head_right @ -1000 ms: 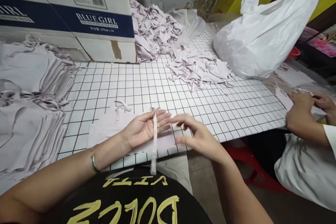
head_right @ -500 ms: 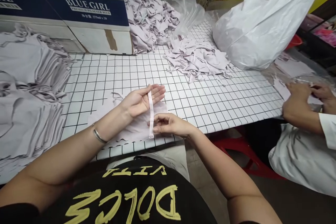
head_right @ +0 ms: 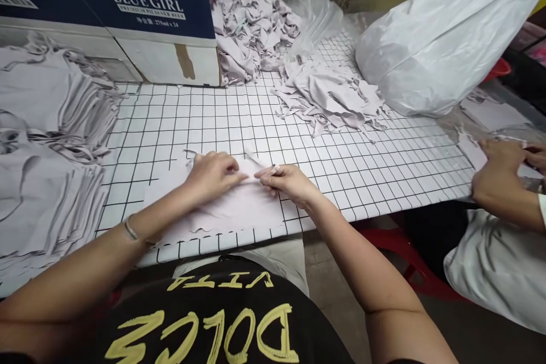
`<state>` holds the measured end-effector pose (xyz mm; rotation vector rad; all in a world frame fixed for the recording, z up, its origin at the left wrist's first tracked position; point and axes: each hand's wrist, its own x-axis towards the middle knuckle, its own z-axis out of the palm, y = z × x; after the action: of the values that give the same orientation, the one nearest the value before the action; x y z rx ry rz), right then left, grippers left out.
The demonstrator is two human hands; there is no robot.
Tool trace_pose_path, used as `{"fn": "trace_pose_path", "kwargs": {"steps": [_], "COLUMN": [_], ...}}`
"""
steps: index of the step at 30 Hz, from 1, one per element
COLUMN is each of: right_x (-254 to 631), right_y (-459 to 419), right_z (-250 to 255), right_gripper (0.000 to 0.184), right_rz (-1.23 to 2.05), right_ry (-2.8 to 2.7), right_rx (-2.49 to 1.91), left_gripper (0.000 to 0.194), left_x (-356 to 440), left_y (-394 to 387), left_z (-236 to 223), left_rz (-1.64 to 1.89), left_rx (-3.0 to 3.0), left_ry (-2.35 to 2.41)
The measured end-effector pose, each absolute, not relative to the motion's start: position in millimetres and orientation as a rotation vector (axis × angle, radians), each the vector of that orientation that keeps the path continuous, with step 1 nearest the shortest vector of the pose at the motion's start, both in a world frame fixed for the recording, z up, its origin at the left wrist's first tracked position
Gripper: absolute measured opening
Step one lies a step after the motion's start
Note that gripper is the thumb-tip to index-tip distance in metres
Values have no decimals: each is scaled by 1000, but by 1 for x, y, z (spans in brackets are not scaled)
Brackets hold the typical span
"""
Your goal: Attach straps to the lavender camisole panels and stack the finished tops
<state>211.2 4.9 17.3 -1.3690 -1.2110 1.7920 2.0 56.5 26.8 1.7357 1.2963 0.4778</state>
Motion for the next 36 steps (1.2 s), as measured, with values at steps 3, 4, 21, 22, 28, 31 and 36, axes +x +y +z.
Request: {"fn": "trace_pose_path", "kwargs": {"steps": [3, 4, 21, 22, 28, 31, 36], "right_x": [214, 214, 197, 197, 195, 193, 192], "right_y": [17, 21, 37, 37, 37, 38, 39], "right_z": [15, 15, 5, 5, 12, 14, 18], "right_gripper": [30, 31, 17, 15, 9, 7, 5], "right_rz": [1816, 1831, 1312, 1282, 1144, 1108, 1094], "right_ry": [-955, -920, -1773, -1839, -2162, -2273, -2339], "right_rx": [-1342, -1328, -1257, -1251, -1264, -1252, -1255], "left_gripper": [28, 25, 9, 10, 16, 20, 21], "left_x": [-8, -8, 0, 0, 0, 0, -1], "left_y": [31, 25, 22, 22, 22, 23, 23], "left_z": [9, 6, 3, 3, 1, 0, 0], "left_rz": [328, 297, 314, 334, 394, 399, 383], "left_rx": [2158, 2195, 1980, 1970, 1970, 1980, 1987], "left_ry": [1429, 1444, 1421, 1424, 1420, 1404, 1399]}}
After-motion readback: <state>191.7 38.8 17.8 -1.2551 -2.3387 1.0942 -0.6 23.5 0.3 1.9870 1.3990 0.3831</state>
